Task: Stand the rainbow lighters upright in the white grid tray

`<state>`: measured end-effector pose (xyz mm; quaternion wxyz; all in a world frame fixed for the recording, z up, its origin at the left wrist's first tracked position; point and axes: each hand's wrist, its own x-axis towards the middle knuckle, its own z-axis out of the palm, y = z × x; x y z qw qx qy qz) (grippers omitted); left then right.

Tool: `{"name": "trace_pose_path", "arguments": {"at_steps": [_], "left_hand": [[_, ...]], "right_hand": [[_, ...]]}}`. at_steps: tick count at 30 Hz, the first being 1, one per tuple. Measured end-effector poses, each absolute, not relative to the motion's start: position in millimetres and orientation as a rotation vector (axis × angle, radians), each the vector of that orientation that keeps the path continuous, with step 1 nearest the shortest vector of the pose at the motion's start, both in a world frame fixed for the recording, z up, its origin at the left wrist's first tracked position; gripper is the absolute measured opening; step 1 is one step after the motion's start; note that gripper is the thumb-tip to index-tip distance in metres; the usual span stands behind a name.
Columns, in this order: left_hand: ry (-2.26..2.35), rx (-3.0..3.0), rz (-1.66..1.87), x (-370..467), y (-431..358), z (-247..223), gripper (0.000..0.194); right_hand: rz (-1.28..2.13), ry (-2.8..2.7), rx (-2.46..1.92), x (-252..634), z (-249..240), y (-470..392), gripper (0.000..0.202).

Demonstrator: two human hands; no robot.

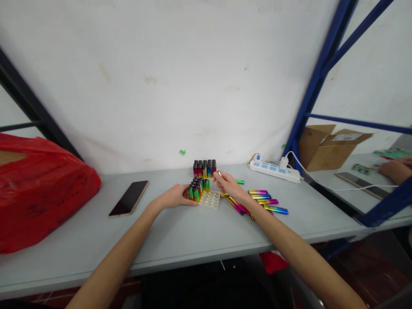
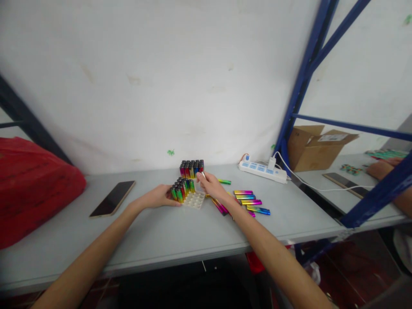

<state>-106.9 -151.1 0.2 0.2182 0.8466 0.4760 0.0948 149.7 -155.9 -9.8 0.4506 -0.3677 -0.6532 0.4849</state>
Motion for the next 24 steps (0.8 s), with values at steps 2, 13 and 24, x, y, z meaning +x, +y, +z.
{"name": "trace_pose_path", "arguments": {"at_steps": [2,13,24], "left_hand": [[1.321,2.342,0.254,-106,-151,1,0.06],[1.315,2.337,0.269,-107,-151,1,0.056],[1.353,2.355,0.254,-107,-151,0,0.059]], "right_hand": [[1.016,-1.651,-1.018,147,-13,-155,0.052],[0.562,-1.764,-1.287,142,-13,-159,0.035],[0.33,-2.092,-0.997,143,-1,-169,0.042]]}}
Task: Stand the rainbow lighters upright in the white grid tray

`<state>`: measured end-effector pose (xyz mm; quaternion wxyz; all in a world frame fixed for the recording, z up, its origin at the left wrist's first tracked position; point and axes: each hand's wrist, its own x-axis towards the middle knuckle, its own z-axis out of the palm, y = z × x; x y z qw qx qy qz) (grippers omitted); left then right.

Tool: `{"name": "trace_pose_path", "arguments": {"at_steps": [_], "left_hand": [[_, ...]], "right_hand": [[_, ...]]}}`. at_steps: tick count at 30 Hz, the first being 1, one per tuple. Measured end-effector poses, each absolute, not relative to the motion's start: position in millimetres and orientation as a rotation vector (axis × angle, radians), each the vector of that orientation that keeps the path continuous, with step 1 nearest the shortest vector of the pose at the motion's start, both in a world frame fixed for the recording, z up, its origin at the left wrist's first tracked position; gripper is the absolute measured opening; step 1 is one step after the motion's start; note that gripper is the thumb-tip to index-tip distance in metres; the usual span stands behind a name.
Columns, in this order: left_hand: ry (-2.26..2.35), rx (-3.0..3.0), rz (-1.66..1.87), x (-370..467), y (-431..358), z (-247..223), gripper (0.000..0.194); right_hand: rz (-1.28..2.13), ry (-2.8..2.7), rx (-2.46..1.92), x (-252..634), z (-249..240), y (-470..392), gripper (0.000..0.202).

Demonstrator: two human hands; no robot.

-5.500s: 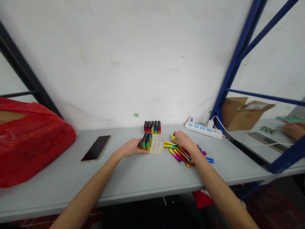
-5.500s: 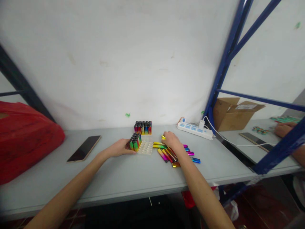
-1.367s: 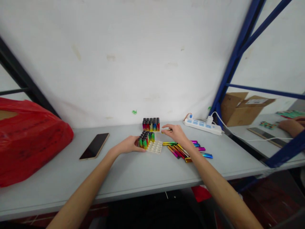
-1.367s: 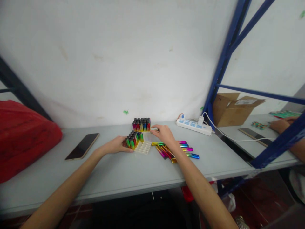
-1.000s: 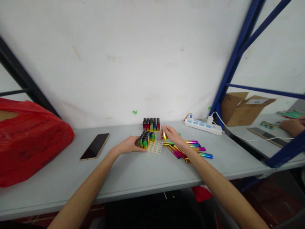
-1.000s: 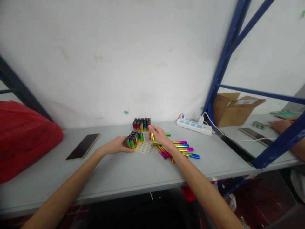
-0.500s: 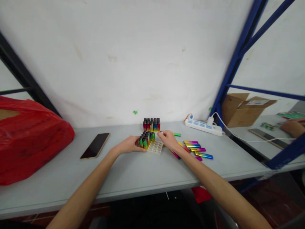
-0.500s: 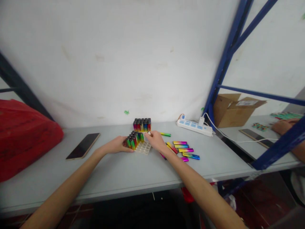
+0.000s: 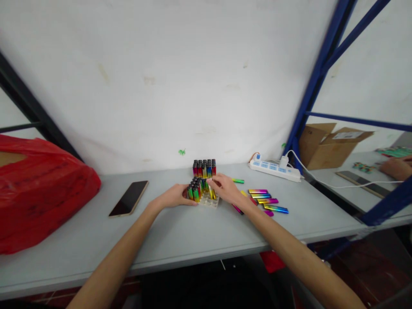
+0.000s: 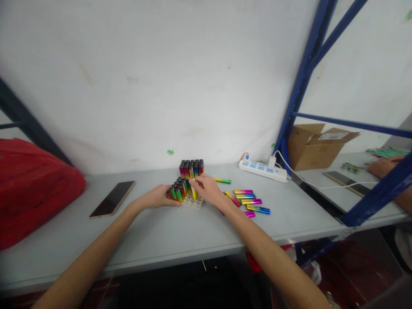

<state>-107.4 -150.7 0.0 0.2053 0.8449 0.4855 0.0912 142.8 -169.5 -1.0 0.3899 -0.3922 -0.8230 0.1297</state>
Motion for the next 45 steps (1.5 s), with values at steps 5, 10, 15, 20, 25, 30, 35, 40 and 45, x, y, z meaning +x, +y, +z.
{"name": "trace_pose_path", "arguments": {"at_steps": [5,10,15,20,25,30,35,40,45], "left_hand": [[1.341,2.366,0.254,-108,-149,-1,0.059],[1.346,2.357,0.266,-107,-149,-3,0.059],[1.336,2.356,0.276,-108,-148,-3,0.059],[1.365,2.368,0.258,-107,-149,-2,0.061],[1.359,2.35,0.28,-107,-150,-2,0.061],[1.349,2.339,0.272,-106,-150,-1,0.062],[1.347,2.341,0.252,-107,-150,-1,0.065],[1.355,2.335,0.269,-106,-150,-1,0.065],[1.374,2.323,0.265,-106,-150,-1,0.065]], "right_hand": [[0.265,-2.209,-1.002,142,-3,-171,0.039],[0.188,-2.292,-1.084,142,-6,-168,0.027],[0.121,-2.406,-1.19,142,-3,-171,0.028],[-0.015,-2.436,-1.4,135,2,-177,0.036],[0.04,-2.447,-1.38,136,1,-175,0.042],[0.043,-2.313,-1.262,163,0,-160,0.042],[0.077,-2.216,-1.406,211,10,-142,0.024],[0.238,-2.188,-1.444,282,15,-152,0.02],[0.465,-2.199,-1.543,345,0,-183,0.026]]}}
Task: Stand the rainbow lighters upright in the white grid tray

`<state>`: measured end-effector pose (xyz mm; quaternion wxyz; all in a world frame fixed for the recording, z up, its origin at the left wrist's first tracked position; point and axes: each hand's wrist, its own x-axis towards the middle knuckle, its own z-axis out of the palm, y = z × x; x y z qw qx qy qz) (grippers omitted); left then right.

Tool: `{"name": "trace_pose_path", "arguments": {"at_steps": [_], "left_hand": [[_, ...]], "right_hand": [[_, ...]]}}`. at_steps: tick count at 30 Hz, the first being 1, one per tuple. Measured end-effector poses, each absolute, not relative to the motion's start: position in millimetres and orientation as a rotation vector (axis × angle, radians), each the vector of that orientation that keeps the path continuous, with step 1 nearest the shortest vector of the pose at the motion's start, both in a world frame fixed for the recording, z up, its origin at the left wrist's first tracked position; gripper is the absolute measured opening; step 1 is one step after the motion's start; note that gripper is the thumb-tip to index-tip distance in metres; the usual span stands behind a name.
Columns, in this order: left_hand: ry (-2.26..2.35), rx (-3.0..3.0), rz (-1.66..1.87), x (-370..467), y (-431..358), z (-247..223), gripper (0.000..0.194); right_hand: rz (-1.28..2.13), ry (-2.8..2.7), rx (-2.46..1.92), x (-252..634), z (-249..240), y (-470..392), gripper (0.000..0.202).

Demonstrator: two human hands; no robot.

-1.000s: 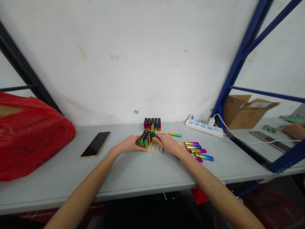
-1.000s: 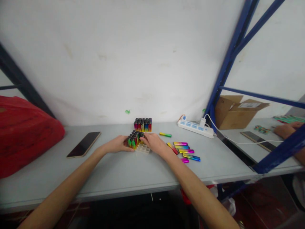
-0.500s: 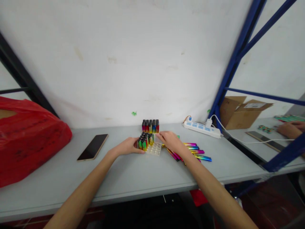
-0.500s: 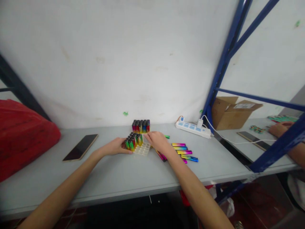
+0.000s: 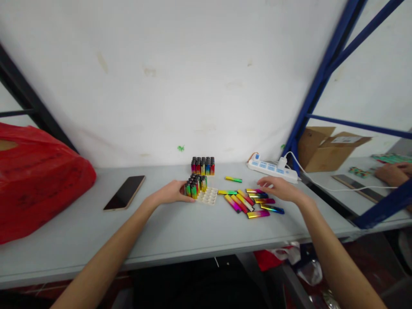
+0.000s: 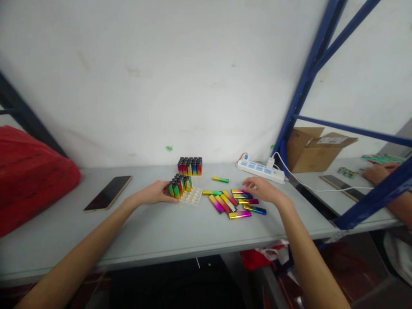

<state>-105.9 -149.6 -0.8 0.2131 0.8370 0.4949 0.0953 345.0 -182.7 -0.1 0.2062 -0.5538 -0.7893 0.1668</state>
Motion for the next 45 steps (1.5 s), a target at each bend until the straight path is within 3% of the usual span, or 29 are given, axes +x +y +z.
{"name": "trace_pose_path", "arguments": {"at_steps": [4,10,16,24,30,39,45], "left_hand": [[1.376,2.315,0.263,-106,-149,-2,0.064],[1.361,2.316,0.268,-107,-149,-2,0.064],[1.364,2.313,0.275,-107,-147,-3,0.064],[1.34,2.326,0.288,-106,-149,-2,0.064],[1.331,2.354,0.275,-106,-149,-2,0.062],[1.324,2.378,0.278,-106,-150,-2,0.059],[1.334,2.365,0.275,-106,-150,-2,0.059]], "right_hand": [[0.494,-2.209,-1.6,355,-9,-188,0.033],[0.433,-2.35,-1.554,341,-9,-170,0.023],[0.549,-2.041,-1.378,326,-3,-159,0.032],[1.069,-1.298,-0.918,239,15,-158,0.039],[1.516,-1.338,-0.649,166,32,-167,0.036],[1.65,-1.22,-0.833,121,0,-167,0.057],[1.559,-1.176,-0.977,117,-9,-170,0.042]]}}
